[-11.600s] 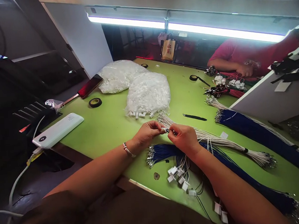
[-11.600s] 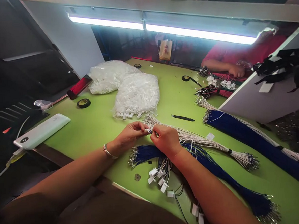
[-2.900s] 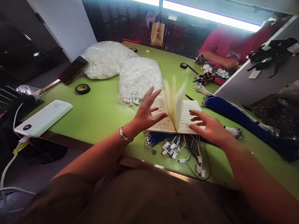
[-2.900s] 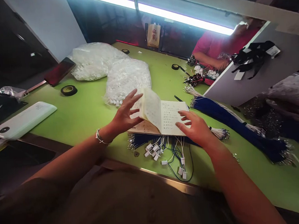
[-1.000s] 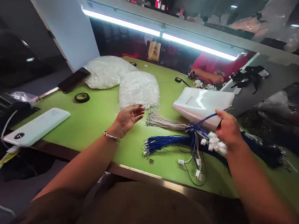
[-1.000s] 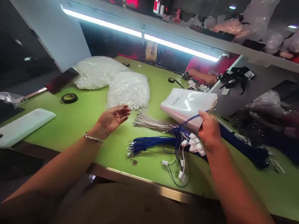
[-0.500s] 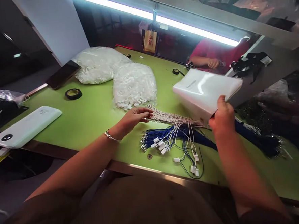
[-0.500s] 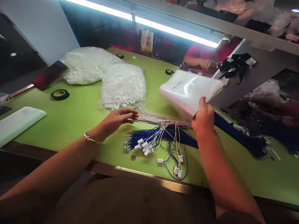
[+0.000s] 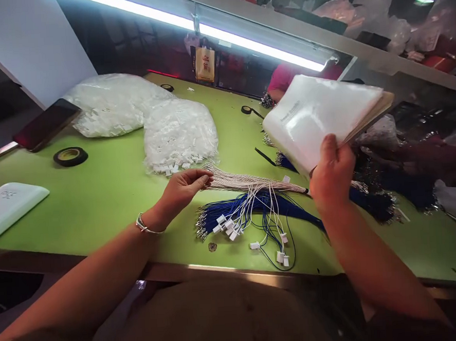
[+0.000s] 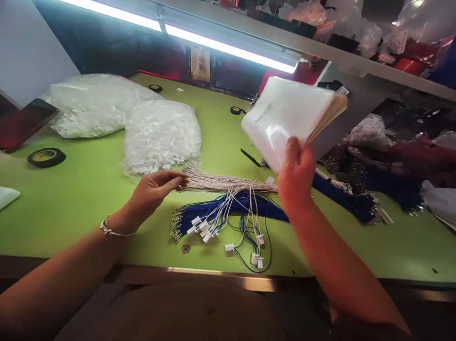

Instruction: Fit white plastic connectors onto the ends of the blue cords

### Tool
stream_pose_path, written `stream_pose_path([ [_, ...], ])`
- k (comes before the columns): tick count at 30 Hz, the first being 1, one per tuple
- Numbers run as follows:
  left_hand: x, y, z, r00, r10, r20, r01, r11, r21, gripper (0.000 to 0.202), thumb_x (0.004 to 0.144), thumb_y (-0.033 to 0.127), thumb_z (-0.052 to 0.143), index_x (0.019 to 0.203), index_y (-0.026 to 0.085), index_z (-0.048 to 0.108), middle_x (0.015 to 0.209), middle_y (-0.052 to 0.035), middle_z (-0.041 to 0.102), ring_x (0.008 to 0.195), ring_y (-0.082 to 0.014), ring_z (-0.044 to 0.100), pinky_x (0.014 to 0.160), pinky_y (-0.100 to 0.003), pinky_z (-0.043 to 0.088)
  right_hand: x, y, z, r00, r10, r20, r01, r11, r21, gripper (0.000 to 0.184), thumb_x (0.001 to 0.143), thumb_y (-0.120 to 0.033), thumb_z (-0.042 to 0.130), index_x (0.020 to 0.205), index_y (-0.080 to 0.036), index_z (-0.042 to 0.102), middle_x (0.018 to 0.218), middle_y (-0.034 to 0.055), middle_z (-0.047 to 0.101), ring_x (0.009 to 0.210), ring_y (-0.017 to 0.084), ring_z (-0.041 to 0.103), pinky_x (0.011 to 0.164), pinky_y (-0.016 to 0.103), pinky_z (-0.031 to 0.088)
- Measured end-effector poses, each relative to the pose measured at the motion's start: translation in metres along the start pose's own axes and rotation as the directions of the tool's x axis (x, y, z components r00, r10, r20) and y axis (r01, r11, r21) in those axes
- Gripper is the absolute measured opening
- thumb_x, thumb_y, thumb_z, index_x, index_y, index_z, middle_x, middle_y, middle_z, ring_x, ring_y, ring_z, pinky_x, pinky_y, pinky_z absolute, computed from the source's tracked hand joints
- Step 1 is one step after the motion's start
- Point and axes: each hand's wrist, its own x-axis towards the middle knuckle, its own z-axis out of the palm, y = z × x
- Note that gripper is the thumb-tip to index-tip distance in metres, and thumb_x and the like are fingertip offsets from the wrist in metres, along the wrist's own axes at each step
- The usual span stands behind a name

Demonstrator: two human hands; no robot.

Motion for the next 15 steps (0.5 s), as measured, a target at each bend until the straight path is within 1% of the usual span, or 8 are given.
stream_pose_path([
  [1, -0.003, 0.0, 0.003, 1.0, 0.021, -0.012, -0.021, 1.0, -0.007, 0.033, 0.073, 0.043, 0.079, 0.088, 0.014, 0.076, 0.08, -0.0071, 0.073, 0.076, -0.0176, 0.065, 0.075, -0.031, 0.053, -0.02, -0.005, 0.008, 1.0, -0.005, -0.01, 0.005, 0.999, -0.049, 0.06, 0.099, -0.055, 0.029, 0.108, -0.008, 0.065, 0.101, 0.0207, 0.069, 0.104, 0.028, 0.065, 0.093, 0.048, 0.051],
  [3, -0.007, -0.005, 0.012, 0.998, -0.01, 0.058, 0.014, 0.998, -0.054, 0.039, 0.073, 0.05, 0.077, 0.085, 0.013, 0.074, 0.077, -0.0082, 0.071, 0.071, -0.0175, 0.064, 0.07, -0.031, 0.053, -0.059, -0.006, 0.026, 0.984, -0.061, 0.165, 0.074, 0.994, -0.077, 0.055, 0.097, -0.054, 0.035, 0.107, -0.01, 0.066, 0.095, 0.0199, 0.07, 0.101, 0.032, 0.066, 0.091, 0.051, 0.051],
  [5, -0.002, -0.02, 0.024, 0.966, -0.088, 0.241, 0.108, 0.992, -0.071, 0.041, 0.08, 0.052, 0.069, 0.094, 0.013, 0.074, 0.084, -0.0105, 0.072, 0.077, -0.0189, 0.066, 0.072, -0.033, 0.054, -0.092, 0.006, 0.049, 0.896, -0.139, 0.421, 0.166, 0.986, -0.027, 0.053, 0.097, -0.048, 0.034, 0.128, -0.012, 0.058, 0.118, 0.0216, 0.066, 0.119, 0.032, 0.06, 0.1, 0.051, 0.048],
  [6, 0.005, -0.029, 0.028, 0.958, -0.12, 0.259, 0.141, 0.988, -0.065, 0.039, 0.083, 0.049, 0.066, 0.096, 0.014, 0.074, 0.087, -0.0107, 0.072, 0.081, -0.0194, 0.066, 0.075, -0.034, 0.054, -0.105, 0.015, 0.063, 0.833, -0.167, 0.527, 0.203, 0.979, -0.012, 0.056, 0.096, -0.047, 0.034, 0.138, -0.014, 0.051, 0.133, 0.0217, 0.059, 0.128, 0.033, 0.054, 0.105, 0.053, 0.044],
  [7, 0.013, -0.035, 0.029, 0.966, -0.154, 0.206, 0.165, 0.986, -0.037, 0.034, 0.084, 0.045, 0.064, 0.092, 0.013, 0.074, 0.086, -0.0103, 0.073, 0.082, -0.0195, 0.066, 0.078, -0.034, 0.054, -0.116, 0.024, 0.077, 0.767, -0.183, 0.616, 0.238, 0.971, -0.009, 0.059, 0.095, -0.046, 0.033, 0.144, -0.015, 0.044, 0.143, 0.0204, 0.052, 0.134, 0.033, 0.049, 0.107, 0.056, 0.042],
  [9, 0.026, -0.037, 0.026, 0.972, -0.21, 0.109, 0.205, 0.977, 0.055, 0.025, 0.082, 0.034, 0.065, 0.081, 0.011, 0.074, 0.082, -0.0089, 0.073, 0.08, -0.0205, 0.065, 0.079, -0.036, 0.054, -0.129, 0.036, 0.101, 0.711, -0.151, 0.687, 0.288, 0.953, -0.088, 0.063, 0.095, -0.045, 0.034, 0.152, -0.017, 0.034, 0.153, 0.0192, 0.04, 0.143, 0.035, 0.036, 0.112, 0.063, 0.032],
  [12, 0.02, -0.007, 0.008, 0.987, -0.159, 0.008, 0.155, 0.975, 0.161, 0.023, 0.08, 0.03, 0.063, 0.077, 0.011, 0.074, 0.075, -0.006, 0.071, 0.076, -0.0213, 0.066, 0.074, -0.038, 0.052, -0.134, 0.025, 0.116, 0.655, -0.067, 0.753, 0.324, 0.925, -0.2, 0.067, 0.095, -0.041, 0.037, 0.156, -0.015, 0.026, 0.158, 0.021, 0.031, 0.148, 0.035, 0.026, 0.114, 0.064, 0.026],
  [15, -0.002, 0.028, -0.01, 0.998, 0.032, -0.053, -0.022, 0.984, 0.176, 0.028, 0.09, 0.035, 0.051, 0.09, 0.019, 0.074, 0.087, -0.0067, 0.071, 0.094, -0.0227, 0.065, 0.091, -0.044, 0.049, -0.134, -0.007, 0.107, 0.52, 0.0, 0.854, 0.374, 0.899, -0.228, 0.073, 0.093, -0.04, 0.047, 0.156, -0.012, 0.026, 0.16, 0.0243, 0.023, 0.149, 0.038, 0.02, 0.115, 0.066, 0.021],
])
